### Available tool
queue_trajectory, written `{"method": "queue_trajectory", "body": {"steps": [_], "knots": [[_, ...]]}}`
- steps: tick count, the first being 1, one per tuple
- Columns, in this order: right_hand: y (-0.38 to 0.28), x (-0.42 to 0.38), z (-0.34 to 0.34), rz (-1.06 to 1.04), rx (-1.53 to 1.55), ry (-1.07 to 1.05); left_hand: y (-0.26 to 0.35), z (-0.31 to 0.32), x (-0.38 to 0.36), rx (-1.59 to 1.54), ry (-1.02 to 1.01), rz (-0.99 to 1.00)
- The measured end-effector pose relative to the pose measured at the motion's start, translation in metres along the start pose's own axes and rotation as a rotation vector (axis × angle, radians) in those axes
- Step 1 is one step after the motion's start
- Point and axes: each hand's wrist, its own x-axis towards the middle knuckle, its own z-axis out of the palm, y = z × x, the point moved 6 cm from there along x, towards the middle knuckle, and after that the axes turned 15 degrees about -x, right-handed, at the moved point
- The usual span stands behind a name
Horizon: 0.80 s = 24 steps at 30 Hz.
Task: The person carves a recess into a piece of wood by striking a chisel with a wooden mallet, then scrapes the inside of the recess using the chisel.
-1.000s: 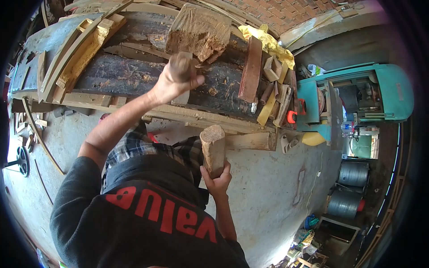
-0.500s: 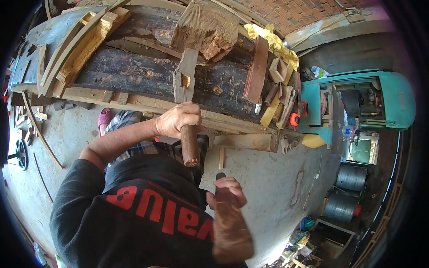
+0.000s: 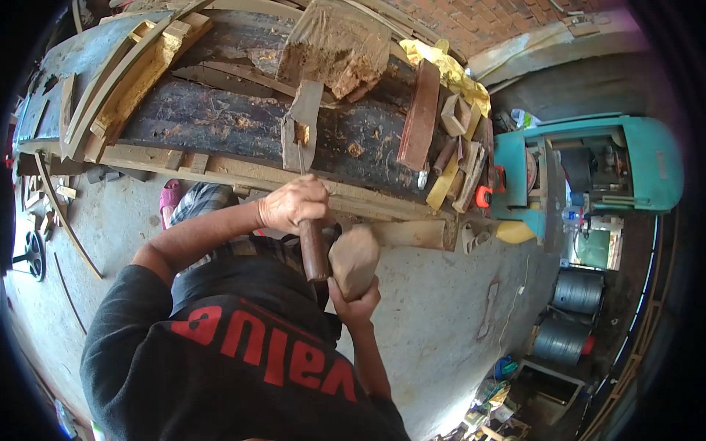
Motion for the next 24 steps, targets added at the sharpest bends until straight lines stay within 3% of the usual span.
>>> {"method": "queue_trajectory", "body": {"steps": [3, 4, 7, 8, 9, 11, 13, 14, 15, 18, 20, 21, 23, 24], "knots": [[0.025, -0.014, -0.011, 0.088, 0.079, -0.108, 0.001, 0.005, -0.005, 0.015, -0.035, -0.044], [-0.026, 0.005, -0.02, -0.263, -0.254, -0.17, -0.003, 0.004, -0.002, 0.016, -0.029, -0.059], [0.001, -0.006, -0.005, -0.375, -0.151, -0.244, -0.009, 0.003, 0.001, 0.013, 0.001, -0.063], [0.003, -0.003, 0.007, -0.385, -0.329, -0.212, -0.013, 0.0, 0.001, 0.025, -0.013, -0.073], [0.014, -0.002, 0.004, -0.118, -0.094, -0.139, -0.016, -0.001, 0.0, 0.036, -0.027, -0.087], [0.007, 0.002, -0.002, -0.085, -0.019, 0.021, -0.017, -0.002, 0.001, 0.048, -0.014, -0.07], [-0.047, 0.0, -0.006, -0.826, -0.587, -0.168, -0.018, 0.006, 0.0, 0.041, -0.058, -0.107], [-0.032, 0.0, -0.016, -0.17, -0.198, -0.144, -0.017, 0.006, 0.002, 0.042, -0.051, -0.096], [-0.042, 0.007, -0.018, -0.212, -0.002, -0.151, -0.017, 0.007, 0.006, 0.038, -0.052, -0.092], [-0.015, -0.003, -0.021, -0.125, 0.041, -0.06, -0.014, 0.003, 0.02, 0.056, -0.056, -0.091], [-0.009, -0.006, -0.015, -0.448, -0.467, -0.181, -0.005, -0.006, 0.03, 0.058, -0.026, -0.107], [-0.005, -0.008, -0.012, -0.451, -0.468, -0.182, 0.001, -0.01, 0.033, 0.059, -0.023, -0.106], [0.011, -0.008, -0.02, -0.15, -0.032, -0.042, 0.012, -0.013, 0.035, 0.015, -0.02, -0.117], [0.016, -0.012, -0.021, -0.147, -0.033, -0.044, 0.015, -0.013, 0.033, 0.012, -0.018, -0.12]]}}
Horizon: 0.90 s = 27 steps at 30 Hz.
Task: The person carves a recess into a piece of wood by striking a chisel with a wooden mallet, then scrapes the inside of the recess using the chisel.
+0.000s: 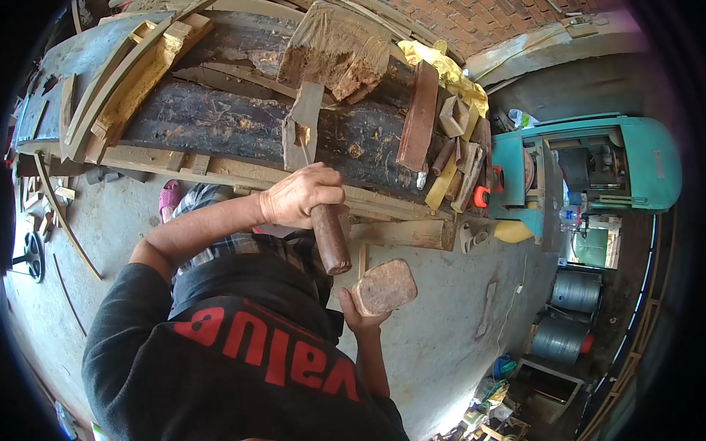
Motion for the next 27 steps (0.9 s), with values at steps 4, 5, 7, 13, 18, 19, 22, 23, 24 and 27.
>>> {"method": "queue_trajectory", "body": {"steps": [4, 5, 7, 13, 18, 19, 22, 23, 24, 27], "knots": [[0.005, -0.002, 0.001, 0.188, 0.157, -0.057, -0.004, 0.001, -0.012, -0.05, -0.021, -0.11], [-0.006, 0.003, -0.001, 0.184, 0.174, -0.05, -0.005, 0.001, -0.013, -0.057, -0.011, -0.108], [-0.032, 0.017, -0.011, -0.015, 0.099, -0.076, -0.008, 0.0, -0.013, -0.073, 0.014, -0.088], [-0.043, 0.006, 0.006, -0.286, -0.229, -0.22, -0.017, -0.009, -0.009, -0.154, 0.161, -0.082], [-0.05, 0.027, 0.002, -0.114, -0.213, -0.217, -0.019, -0.005, -0.012, -0.139, 0.169, -0.046], [-0.067, 0.029, 0.0, -0.205, -0.395, -0.286, -0.019, -0.001, -0.015, -0.149, 0.162, -0.053], [-0.039, 0.017, 0.014, -0.401, 0.362, 0.19, -0.022, 0.005, -0.015, -0.097, 0.141, -0.043], [-0.019, 0.01, 0.022, -0.28, 0.122, 0.151, -0.022, 0.006, -0.015, -0.096, 0.141, -0.038], [-0.001, 0.006, 0.026, -0.157, -0.114, 0.109, -0.021, 0.007, -0.014, -0.09, 0.131, -0.028], [-0.036, 0.026, 0.012, -0.105, 0.091, 0.04, -0.024, 0.003, -0.012, -0.062, 0.125, -0.024]]}}
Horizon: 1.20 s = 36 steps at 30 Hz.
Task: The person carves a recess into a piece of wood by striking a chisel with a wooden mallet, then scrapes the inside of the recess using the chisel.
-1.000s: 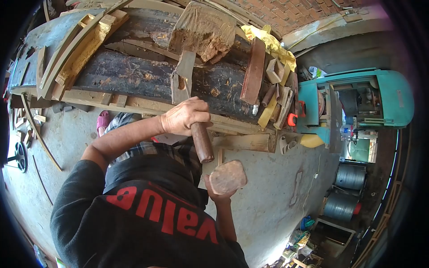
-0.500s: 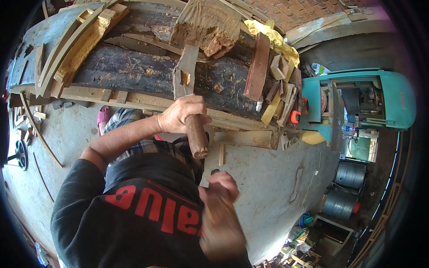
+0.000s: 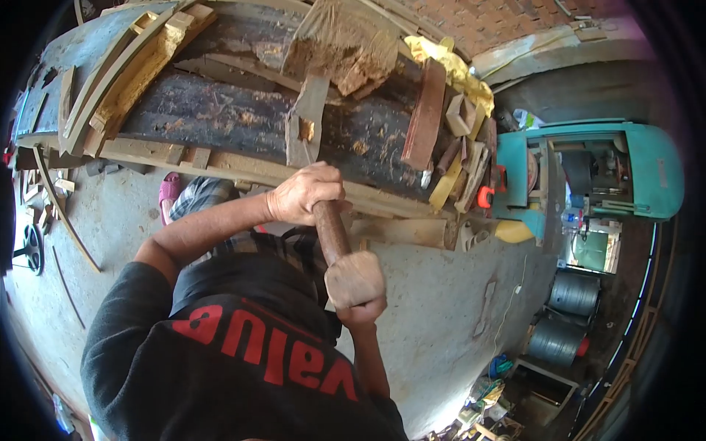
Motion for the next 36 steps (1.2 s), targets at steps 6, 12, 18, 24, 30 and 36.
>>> {"method": "queue_trajectory", "body": {"steps": [6, 12, 18, 24, 30, 36], "knots": [[0.051, -0.04, 0.011, -0.096, -0.286, -0.115, 0.001, 0.005, -0.002, -0.016, -0.001, -0.003], [-0.003, -0.007, -0.015, -0.082, 0.17, -0.117, -0.001, 0.009, -0.001, -0.015, -0.005, -0.008], [0.042, -0.007, 0.007, 0.188, -0.024, 0.021, -0.005, -0.011, 0.022, -0.11, 0.134, -0.14], [0.046, -0.009, -0.009, 0.342, -0.102, -0.032, -0.028, -0.07, 0.07, -0.393, 0.441, -0.554], [0.059, -0.025, -0.002, 0.377, -0.101, -0.097, -0.009, -0.046, 0.046, -0.28, 0.246, -0.359], [0.049, -0.017, 0.001, 0.357, -0.123, -0.091, 0.008, -0.004, 0.008, -0.138, -0.205, -0.01]]}}
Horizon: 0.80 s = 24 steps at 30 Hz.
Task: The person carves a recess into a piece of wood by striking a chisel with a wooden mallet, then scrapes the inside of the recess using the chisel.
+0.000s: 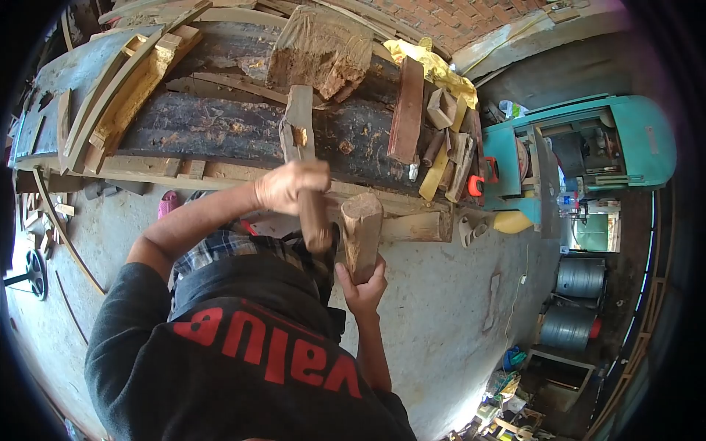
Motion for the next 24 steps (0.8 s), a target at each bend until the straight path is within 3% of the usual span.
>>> {"method": "queue_trajectory", "body": {"steps": [3, 8, 10, 15, 22, 24], "knots": [[0.0, -0.002, 0.001, -0.002, 0.047, 0.011, 0.004, 0.019, -0.013, 0.142, -0.198, 0.034], [-0.008, -0.001, 0.001, 0.005, 0.105, 0.027, 0.008, 0.011, 0.001, 0.129, -0.088, -0.024], [-0.006, -0.001, 0.001, -0.018, 0.122, 0.054, 0.008, 0.001, 0.007, 0.046, 0.005, -0.132], [0.003, 0.0, 0.001, 0.152, 0.332, 0.023, 0.01, 0.015, -0.002, 0.12, -0.128, -0.039], [0.011, 0.0, 0.002, 0.087, 0.314, 0.042, 0.005, 0.012, -0.007, 0.085, -0.079, -0.004], [0.017, -0.003, -0.002, 0.005, 0.185, 0.082, 0.002, 0.01, -0.007, 0.059, -0.063, 0.004]]}}
